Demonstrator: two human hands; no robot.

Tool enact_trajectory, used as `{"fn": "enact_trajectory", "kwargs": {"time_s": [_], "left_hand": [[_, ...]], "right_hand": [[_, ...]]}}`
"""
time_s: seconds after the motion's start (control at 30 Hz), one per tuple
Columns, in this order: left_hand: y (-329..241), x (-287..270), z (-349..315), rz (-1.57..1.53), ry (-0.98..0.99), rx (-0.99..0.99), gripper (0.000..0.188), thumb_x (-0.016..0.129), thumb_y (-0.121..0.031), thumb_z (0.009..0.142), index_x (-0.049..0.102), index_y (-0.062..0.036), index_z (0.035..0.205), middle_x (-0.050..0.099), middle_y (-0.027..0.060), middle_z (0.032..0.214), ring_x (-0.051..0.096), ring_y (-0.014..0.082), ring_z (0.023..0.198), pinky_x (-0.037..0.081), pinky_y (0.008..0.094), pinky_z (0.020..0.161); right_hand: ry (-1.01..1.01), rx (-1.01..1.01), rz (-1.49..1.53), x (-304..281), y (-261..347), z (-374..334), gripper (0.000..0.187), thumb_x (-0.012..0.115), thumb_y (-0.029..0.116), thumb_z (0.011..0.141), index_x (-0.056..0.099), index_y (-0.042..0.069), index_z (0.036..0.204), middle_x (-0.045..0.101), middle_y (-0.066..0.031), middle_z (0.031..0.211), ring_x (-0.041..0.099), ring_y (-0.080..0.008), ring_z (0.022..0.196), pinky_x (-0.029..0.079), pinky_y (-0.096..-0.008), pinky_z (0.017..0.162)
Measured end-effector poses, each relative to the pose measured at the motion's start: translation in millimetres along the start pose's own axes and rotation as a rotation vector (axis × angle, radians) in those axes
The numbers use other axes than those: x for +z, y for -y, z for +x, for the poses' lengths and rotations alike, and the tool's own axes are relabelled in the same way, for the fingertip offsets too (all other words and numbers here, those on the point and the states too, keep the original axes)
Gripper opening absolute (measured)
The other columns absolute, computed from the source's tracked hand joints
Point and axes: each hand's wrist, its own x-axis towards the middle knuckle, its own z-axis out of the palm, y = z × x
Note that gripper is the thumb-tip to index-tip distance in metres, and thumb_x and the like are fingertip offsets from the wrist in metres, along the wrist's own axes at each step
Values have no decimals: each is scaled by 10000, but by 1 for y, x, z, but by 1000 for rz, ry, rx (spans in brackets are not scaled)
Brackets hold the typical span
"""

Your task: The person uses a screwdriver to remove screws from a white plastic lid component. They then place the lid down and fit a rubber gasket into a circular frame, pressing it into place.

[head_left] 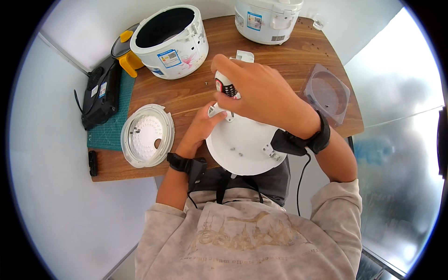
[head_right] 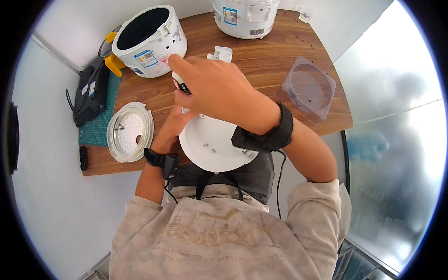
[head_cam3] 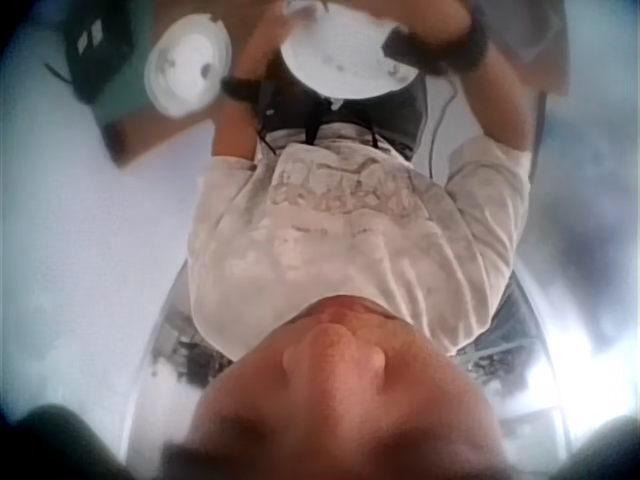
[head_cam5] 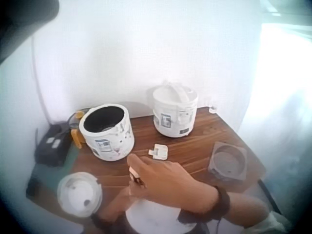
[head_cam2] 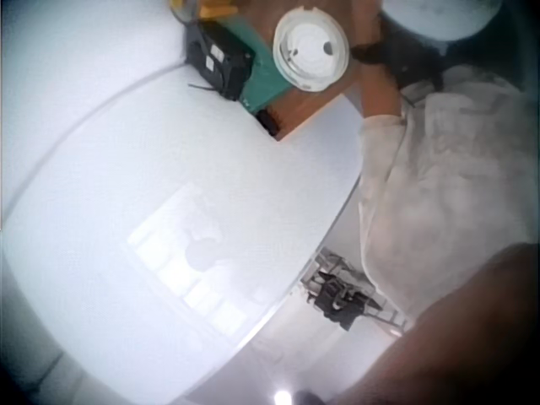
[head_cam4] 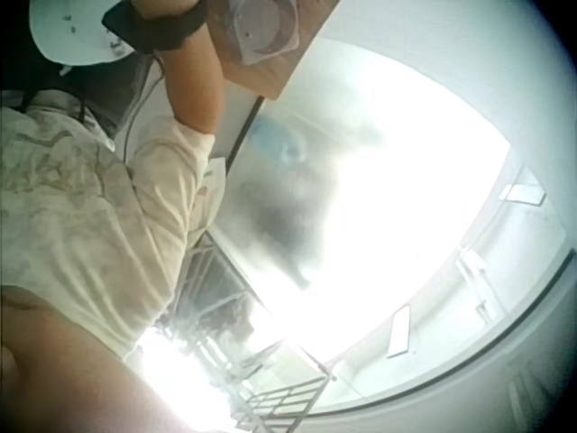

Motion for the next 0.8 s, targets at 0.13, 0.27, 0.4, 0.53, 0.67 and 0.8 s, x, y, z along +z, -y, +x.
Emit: {"fn": "enact_trajectory", "kwargs": {"time_s": [0.13,0.27,0.4,0.53,0.67,0.8], "left_hand": [[8,-7,2,-2,32,-24,384,658,-156,938,567,11,1273,683,89,1112,653,155,959,530,308,836],[10,-9,6,15,44,-47,379,662,-160,934,571,9,1261,682,84,1098,647,152,946,526,301,832],[0,-2,0,25,10,-57,378,664,-164,933,572,8,1257,679,87,1089,645,152,939,522,299,840],[19,-12,3,47,25,61,386,667,-168,931,572,7,1261,669,95,1124,640,154,978,526,306,849],[13,-6,4,26,0,-21,381,665,-170,935,575,0,1263,658,81,1158,628,150,1011,528,308,854],[9,-4,2,52,39,120,377,664,-177,939,574,3,1258,660,73,1155,627,143,1009,525,301,857]], "right_hand": [[87,120,-266,-11,9,2,381,722,260,859,527,31,1095,626,-143,777,639,-336,781,494,-420,623],[-45,-53,-157,-1,-4,-4,353,706,281,881,506,48,1054,596,-129,818,599,-376,759,484,-437,674],[-24,-48,-16,0,-4,-7,332,704,257,870,529,37,1046,569,-133,921,584,-350,822,479,-431,743],[-14,-49,-264,-4,13,-8,344,708,254,856,532,34,1052,549,-134,944,579,-326,820,475,-423,747],[109,-13,-532,7,11,-6,340,708,270,859,530,43,1040,552,-133,949,581,-322,801,479,-414,707],[67,-30,-84,3,5,-6,338,712,275,859,535,48,1038,564,-139,978,611,-287,834,486,-415,696]]}}
